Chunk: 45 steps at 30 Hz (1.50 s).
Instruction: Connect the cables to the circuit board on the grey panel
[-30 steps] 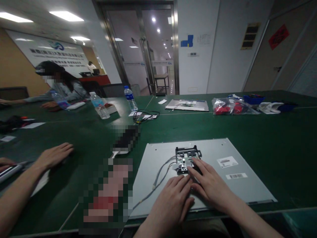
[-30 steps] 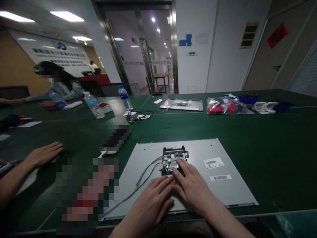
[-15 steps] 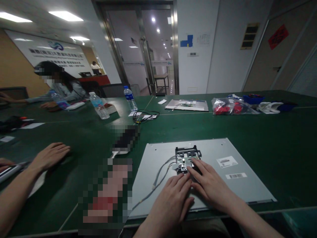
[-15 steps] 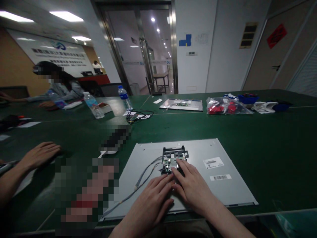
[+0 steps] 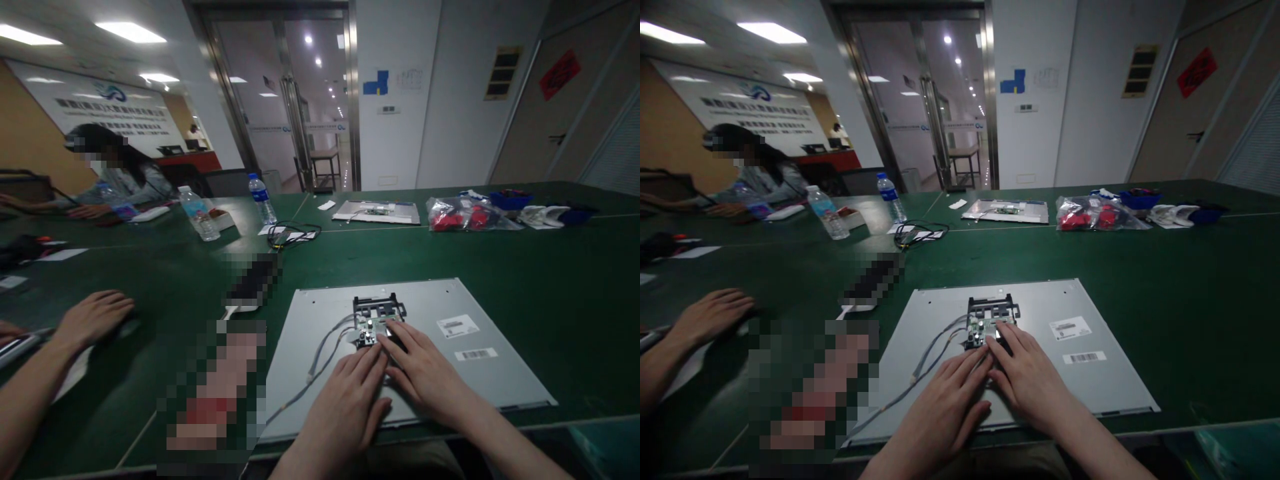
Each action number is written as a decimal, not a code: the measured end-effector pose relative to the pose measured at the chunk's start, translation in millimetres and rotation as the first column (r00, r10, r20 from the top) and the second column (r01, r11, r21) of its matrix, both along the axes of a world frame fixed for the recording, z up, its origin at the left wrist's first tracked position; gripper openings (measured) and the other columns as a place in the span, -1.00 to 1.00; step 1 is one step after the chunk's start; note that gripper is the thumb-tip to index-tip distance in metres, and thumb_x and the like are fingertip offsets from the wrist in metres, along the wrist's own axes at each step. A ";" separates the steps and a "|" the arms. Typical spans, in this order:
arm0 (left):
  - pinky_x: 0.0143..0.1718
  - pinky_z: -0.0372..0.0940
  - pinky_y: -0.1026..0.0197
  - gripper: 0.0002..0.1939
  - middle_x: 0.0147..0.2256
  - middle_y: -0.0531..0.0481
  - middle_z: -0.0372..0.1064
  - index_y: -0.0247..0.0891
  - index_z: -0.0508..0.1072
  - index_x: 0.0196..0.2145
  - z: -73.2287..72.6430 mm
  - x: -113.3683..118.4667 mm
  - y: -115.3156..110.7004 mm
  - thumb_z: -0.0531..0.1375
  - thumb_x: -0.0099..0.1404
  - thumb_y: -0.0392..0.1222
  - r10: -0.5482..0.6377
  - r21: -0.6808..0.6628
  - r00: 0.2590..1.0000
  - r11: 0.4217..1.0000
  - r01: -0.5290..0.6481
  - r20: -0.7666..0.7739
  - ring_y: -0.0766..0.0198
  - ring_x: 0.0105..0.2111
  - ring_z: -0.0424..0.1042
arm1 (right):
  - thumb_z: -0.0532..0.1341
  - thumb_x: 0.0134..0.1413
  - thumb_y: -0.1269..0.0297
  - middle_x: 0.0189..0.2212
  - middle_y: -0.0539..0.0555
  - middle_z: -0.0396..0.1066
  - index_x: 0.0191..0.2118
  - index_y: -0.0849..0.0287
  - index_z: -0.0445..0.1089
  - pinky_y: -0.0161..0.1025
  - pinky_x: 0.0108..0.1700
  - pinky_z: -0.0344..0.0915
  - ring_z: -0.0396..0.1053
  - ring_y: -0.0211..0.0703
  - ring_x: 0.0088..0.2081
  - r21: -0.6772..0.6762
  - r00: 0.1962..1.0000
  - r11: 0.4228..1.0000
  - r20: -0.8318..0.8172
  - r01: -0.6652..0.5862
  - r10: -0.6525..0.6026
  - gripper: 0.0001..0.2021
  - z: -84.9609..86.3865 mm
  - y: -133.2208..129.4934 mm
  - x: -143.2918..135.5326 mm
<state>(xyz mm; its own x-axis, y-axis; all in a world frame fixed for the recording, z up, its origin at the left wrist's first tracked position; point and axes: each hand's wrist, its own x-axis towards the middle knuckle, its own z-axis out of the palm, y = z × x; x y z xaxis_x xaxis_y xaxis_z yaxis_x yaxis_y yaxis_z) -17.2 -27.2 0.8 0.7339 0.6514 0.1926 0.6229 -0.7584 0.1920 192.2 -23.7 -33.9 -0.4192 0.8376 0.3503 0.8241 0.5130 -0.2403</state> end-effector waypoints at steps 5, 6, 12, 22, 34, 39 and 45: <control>0.23 0.19 -0.11 -0.38 0.30 -0.17 0.10 -0.24 0.09 0.31 0.0 0.3 0.6 0.18 0.36 -0.17 0.008 -0.009 1.000 1.000 -0.008 -0.008 0.01 0.24 0.18 | 0.12 0.29 0.23 0.34 0.19 0.03 0.31 0.10 0.14 0.12 0.28 0.15 0.04 0.09 0.31 0.009 1.000 1.000 -0.016 -0.004 0.004 -0.49 -1.6 1.0 0.4; 0.23 0.19 -0.11 -0.38 0.30 -0.17 0.10 -0.24 0.09 0.31 0.1 0.4 0.7 0.18 0.36 -0.17 0.008 -0.012 1.000 1.000 -0.008 -0.006 0.01 0.24 0.18 | 0.12 0.28 0.22 0.34 0.20 0.02 0.31 0.09 0.14 0.13 0.27 0.15 0.03 0.10 0.31 0.011 1.000 1.000 -0.017 -0.005 0.005 -0.49 -1.7 1.1 0.5; 0.22 0.19 -0.11 -0.40 0.29 -0.18 0.12 -0.27 0.12 0.29 1.4 1.1 0.5 0.17 0.36 -0.17 0.012 -0.016 1.000 1.000 -0.012 -0.009 -0.01 0.22 0.20 | 0.12 0.28 0.22 0.35 0.21 0.01 0.33 0.11 0.09 0.12 0.28 0.15 0.01 0.10 0.33 0.019 1.000 1.000 -0.016 -0.001 0.001 -0.46 -0.6 0.4 0.5; 0.19 0.23 -0.13 -0.44 0.27 -0.18 0.14 -0.21 0.15 0.28 1.0 0.6 0.2 0.16 0.37 -0.16 0.001 0.013 1.000 1.000 -0.001 0.022 -0.01 0.20 0.24 | 0.13 0.27 0.20 0.35 0.23 -0.01 0.29 0.16 0.14 0.12 0.29 0.13 -0.01 0.11 0.33 0.014 1.000 1.000 -0.013 0.009 -0.009 -0.49 -0.1 1.7 0.4; 0.21 0.22 -0.11 -0.43 0.30 -0.20 0.09 -0.24 0.15 0.28 2.2 2.3 0.6 0.18 0.36 -0.18 0.012 -0.003 1.000 1.000 -0.012 -0.002 0.00 0.22 0.20 | 0.11 0.31 0.08 0.38 0.23 -0.07 0.34 0.14 0.10 0.10 0.28 0.13 -0.03 0.12 0.34 0.006 1.000 1.000 0.012 -0.002 0.002 -0.44 6.0 3.0 -0.1; 0.21 0.22 -0.10 -0.43 0.31 -0.19 0.06 -0.22 0.15 0.27 1.2 2.6 0.8 0.18 0.35 -0.20 0.019 -0.006 1.000 1.000 -0.019 0.013 0.01 0.22 0.20 | 0.08 0.32 0.06 0.38 0.23 -0.08 0.34 0.14 0.08 0.07 0.29 0.10 -0.01 0.10 0.34 -0.025 1.000 1.000 0.028 -0.007 0.008 -0.44 6.2 4.1 0.4; 0.21 0.22 -0.13 -0.41 0.30 -0.20 0.08 -0.23 0.12 0.29 -0.8 1.3 1.4 0.17 0.36 -0.19 0.016 -0.011 1.000 1.000 -0.016 0.011 -0.01 0.22 0.19 | 0.10 0.31 0.08 0.36 0.23 -0.02 0.36 0.14 0.05 0.08 0.29 0.12 0.00 0.10 0.33 -0.017 1.000 1.000 0.011 -0.002 0.003 -0.42 4.2 4.1 -0.2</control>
<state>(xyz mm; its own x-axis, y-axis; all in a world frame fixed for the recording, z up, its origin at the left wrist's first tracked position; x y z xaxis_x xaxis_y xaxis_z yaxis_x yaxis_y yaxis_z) -15.9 -25.9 0.0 0.7212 0.6652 0.1933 0.6327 -0.7462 0.2073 192.0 -19.6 -29.7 -0.4251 0.8422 0.3317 0.8254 0.5111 -0.2397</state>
